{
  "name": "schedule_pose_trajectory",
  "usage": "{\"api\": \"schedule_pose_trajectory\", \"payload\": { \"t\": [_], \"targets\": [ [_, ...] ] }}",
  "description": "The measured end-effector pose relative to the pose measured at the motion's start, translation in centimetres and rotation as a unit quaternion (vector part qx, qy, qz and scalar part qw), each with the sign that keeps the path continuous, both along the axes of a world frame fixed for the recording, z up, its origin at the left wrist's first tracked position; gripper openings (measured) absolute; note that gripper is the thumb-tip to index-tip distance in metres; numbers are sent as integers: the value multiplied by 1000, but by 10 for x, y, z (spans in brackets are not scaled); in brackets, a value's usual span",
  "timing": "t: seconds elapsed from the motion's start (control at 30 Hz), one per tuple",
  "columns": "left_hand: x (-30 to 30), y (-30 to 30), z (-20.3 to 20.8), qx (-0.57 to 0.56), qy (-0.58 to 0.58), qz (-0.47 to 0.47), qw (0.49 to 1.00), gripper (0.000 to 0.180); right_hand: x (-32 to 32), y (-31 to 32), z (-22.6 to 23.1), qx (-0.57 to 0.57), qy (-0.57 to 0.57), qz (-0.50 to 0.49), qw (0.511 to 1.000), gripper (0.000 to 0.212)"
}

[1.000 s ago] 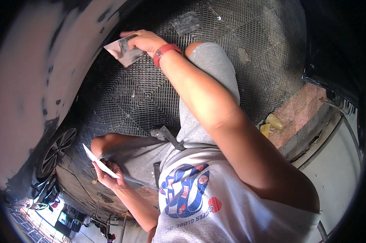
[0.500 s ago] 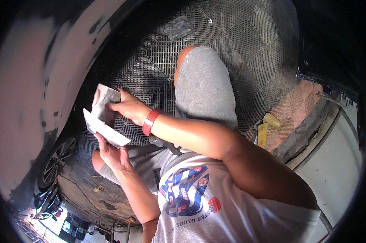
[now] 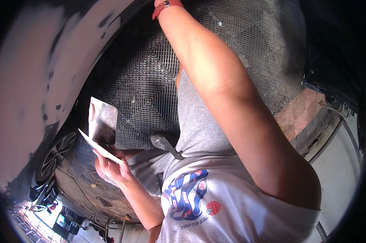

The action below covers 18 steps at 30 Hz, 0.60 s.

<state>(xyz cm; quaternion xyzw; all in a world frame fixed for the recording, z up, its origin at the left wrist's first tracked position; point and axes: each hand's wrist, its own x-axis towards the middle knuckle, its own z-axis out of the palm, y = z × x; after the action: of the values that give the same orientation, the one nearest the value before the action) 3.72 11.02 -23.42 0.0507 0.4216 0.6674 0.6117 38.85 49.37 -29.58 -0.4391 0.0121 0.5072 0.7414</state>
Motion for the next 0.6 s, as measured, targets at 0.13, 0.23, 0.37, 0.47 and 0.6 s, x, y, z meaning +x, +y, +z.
{"api": "schedule_pose_trajectory", "payload": {
  "t": [0.13, 0.23, 0.37, 0.47, 0.6],
  "targets": [
    [-2, -21, 8, -51, 64, 59, 995, 27, -44, 12, -37, 36, 51, -27, 998, 117],
    [-3, -22, 10, -56, 71, 86, 992, 28, -83, -12, -37, 32, 40, -9, 999, 113],
    [0, -18, 18, -34, 65, 77, 994, 30, -153, -26, -61, 49, 52, -16, 997, 103],
    [-1, -16, 20, -23, 40, 58, 997, 29, -200, -52, -53, -29, 44, 78, 996, 93],
    [0, -10, 22, -25, 13, 56, 998, 28, -187, -71, -37, 22, 34, 93, 995, 106]
  ]
}}
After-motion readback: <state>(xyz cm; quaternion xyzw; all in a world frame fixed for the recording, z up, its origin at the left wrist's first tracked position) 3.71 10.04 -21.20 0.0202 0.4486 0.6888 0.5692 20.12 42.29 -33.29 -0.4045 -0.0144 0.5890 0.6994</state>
